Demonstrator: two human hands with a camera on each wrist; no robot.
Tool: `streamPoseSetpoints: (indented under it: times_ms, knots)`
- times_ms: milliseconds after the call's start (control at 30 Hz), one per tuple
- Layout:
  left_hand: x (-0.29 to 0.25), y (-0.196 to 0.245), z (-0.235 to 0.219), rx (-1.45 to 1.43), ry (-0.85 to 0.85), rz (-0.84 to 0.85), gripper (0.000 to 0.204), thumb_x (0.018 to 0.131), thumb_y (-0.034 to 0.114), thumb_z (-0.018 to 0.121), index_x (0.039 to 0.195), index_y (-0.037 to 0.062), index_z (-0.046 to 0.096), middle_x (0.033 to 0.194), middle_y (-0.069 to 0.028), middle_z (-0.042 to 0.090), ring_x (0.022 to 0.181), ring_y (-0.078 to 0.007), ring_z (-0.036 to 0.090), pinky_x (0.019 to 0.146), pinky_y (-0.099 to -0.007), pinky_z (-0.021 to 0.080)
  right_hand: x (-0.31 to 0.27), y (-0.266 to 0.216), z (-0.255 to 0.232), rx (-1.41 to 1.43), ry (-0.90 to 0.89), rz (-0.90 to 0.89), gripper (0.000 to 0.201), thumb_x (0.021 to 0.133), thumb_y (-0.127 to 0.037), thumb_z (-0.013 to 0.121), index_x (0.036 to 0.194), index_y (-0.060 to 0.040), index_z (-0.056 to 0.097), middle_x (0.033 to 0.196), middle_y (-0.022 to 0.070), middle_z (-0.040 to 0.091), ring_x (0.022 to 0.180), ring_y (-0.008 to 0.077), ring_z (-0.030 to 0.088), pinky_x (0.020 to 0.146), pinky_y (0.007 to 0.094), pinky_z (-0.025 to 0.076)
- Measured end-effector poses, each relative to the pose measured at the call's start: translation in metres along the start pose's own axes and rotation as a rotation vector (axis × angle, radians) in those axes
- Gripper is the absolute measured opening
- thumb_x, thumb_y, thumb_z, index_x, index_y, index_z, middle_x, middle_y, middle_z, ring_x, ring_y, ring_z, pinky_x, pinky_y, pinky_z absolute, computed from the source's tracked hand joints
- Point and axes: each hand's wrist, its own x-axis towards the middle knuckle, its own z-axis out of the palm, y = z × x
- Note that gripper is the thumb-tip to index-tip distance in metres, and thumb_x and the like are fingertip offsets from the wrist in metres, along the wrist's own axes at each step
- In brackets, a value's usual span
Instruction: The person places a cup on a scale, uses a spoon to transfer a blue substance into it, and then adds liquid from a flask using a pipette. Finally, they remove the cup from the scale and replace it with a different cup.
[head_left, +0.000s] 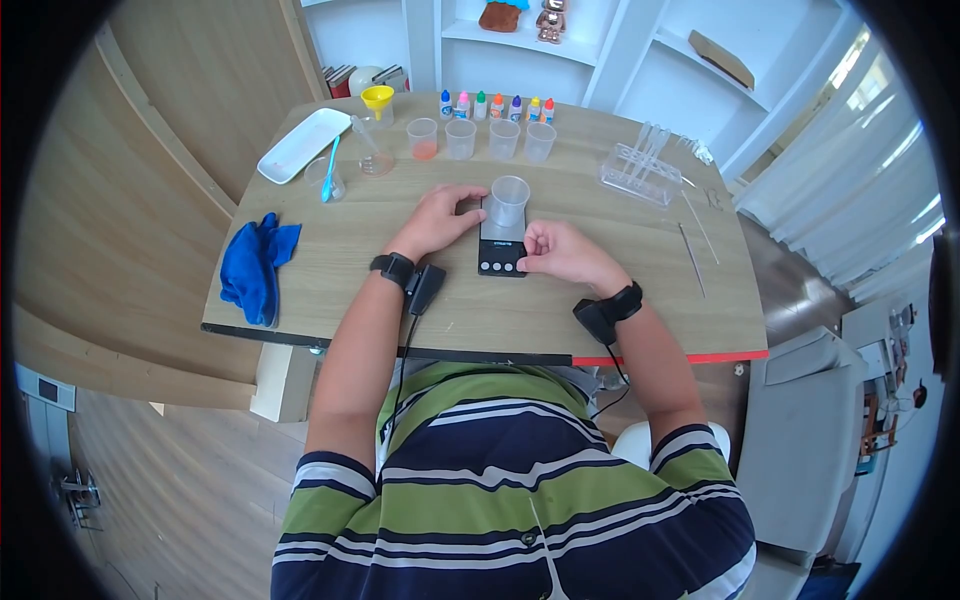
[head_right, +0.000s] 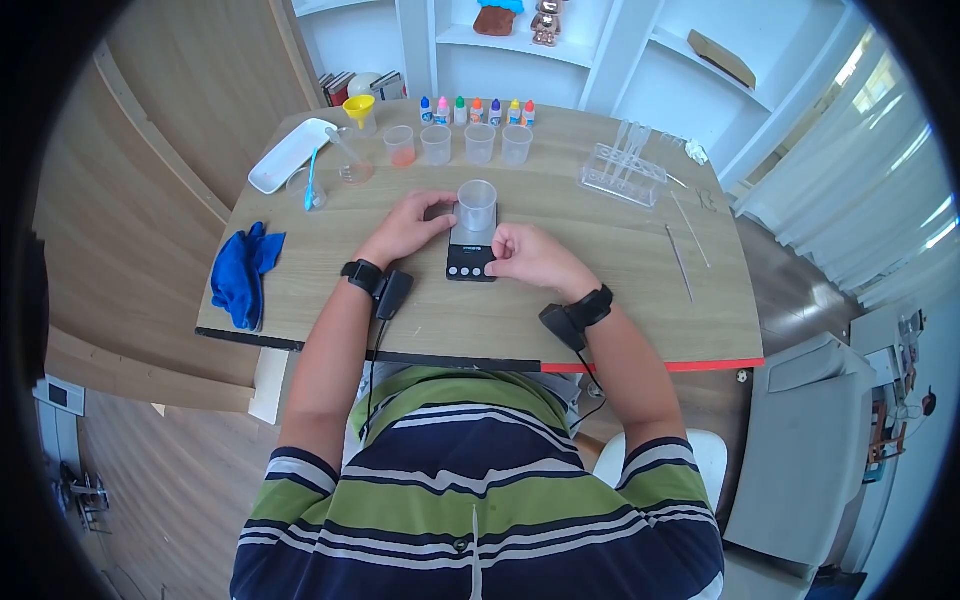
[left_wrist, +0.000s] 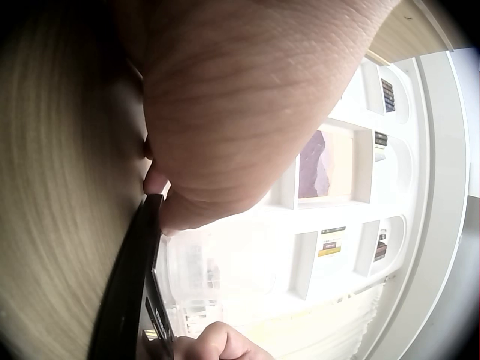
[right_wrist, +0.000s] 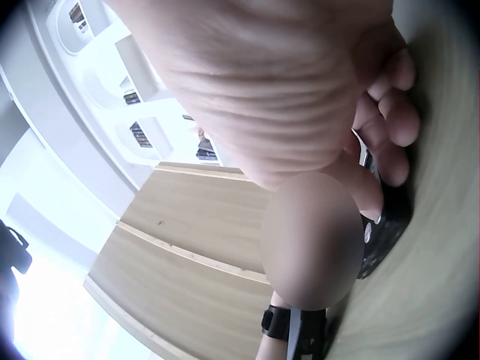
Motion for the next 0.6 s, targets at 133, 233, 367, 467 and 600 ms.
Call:
streamPoseSetpoints:
  times_ms: [133, 233, 367, 467, 600]
  knots:
    - [0.001, -0.004, 0.000, 0.021, -0.001, 0.039, 0.042, 0.097, 0.026, 0.080, 0.135, 0.0068, 0.076, 0.128, -0.0188, 0.077, 0.122, -0.0356, 0.069, 0.107, -0.0458, 0.054, 0.001, 0.002, 0.000, -0.003, 0.004, -0.009, 0.028, 0.090, -0.006, 0.087, 0.087, -0.0081, 0.059, 0.079, -0.0047, 0.061, 0.072, 0.0064, 0.055, 0.064, 0.0276, 0.046]
    - [0.001, -0.006, 0.003, 0.012, 0.019, 0.047, 0.043, 0.097, 0.026, 0.080, 0.135, 0.0068, 0.075, 0.129, -0.0185, 0.076, 0.123, -0.0358, 0.068, 0.109, -0.0458, 0.053, 0.002, 0.004, -0.005, 0.004, -0.009, -0.075, 0.026, 0.094, -0.009, 0.085, 0.087, -0.0082, 0.059, 0.077, -0.0054, 0.060, 0.070, 0.0050, 0.054, 0.062, 0.0265, 0.045]
    - [0.003, -0.013, 0.004, 0.020, -0.006, 0.058, 0.044, 0.096, 0.026, 0.080, 0.135, 0.0069, 0.075, 0.129, -0.0187, 0.076, 0.124, -0.0372, 0.068, 0.112, -0.0463, 0.051, 0.010, 0.010, -0.012, 0.140, 0.181, -0.074, 0.025, 0.098, -0.011, 0.083, 0.087, -0.0079, 0.060, 0.074, -0.0062, 0.060, 0.066, 0.0038, 0.052, 0.059, 0.0250, 0.043]
    - [0.003, -0.012, 0.003, 0.008, -0.013, 0.036, 0.044, 0.095, 0.025, 0.081, 0.136, 0.0071, 0.075, 0.128, -0.0180, 0.077, 0.123, -0.0375, 0.068, 0.111, -0.0463, 0.051, 0.013, 0.017, -0.016, 0.074, 0.340, -0.097, 0.024, 0.100, -0.013, 0.082, 0.087, -0.0075, 0.062, 0.072, -0.0063, 0.061, 0.064, 0.0025, 0.051, 0.057, 0.0239, 0.041]
    - [0.002, -0.003, -0.001, 0.018, -0.053, -0.001, 0.044, 0.099, 0.022, 0.079, 0.140, 0.0052, 0.072, 0.133, -0.0170, 0.074, 0.127, -0.0315, 0.065, 0.113, -0.0419, 0.050, 0.016, 0.023, -0.012, 0.053, 0.313, -0.083, 0.023, 0.099, -0.015, 0.083, 0.088, -0.0060, 0.065, 0.075, -0.0037, 0.065, 0.065, 0.0040, 0.054, 0.058, 0.0261, 0.043]
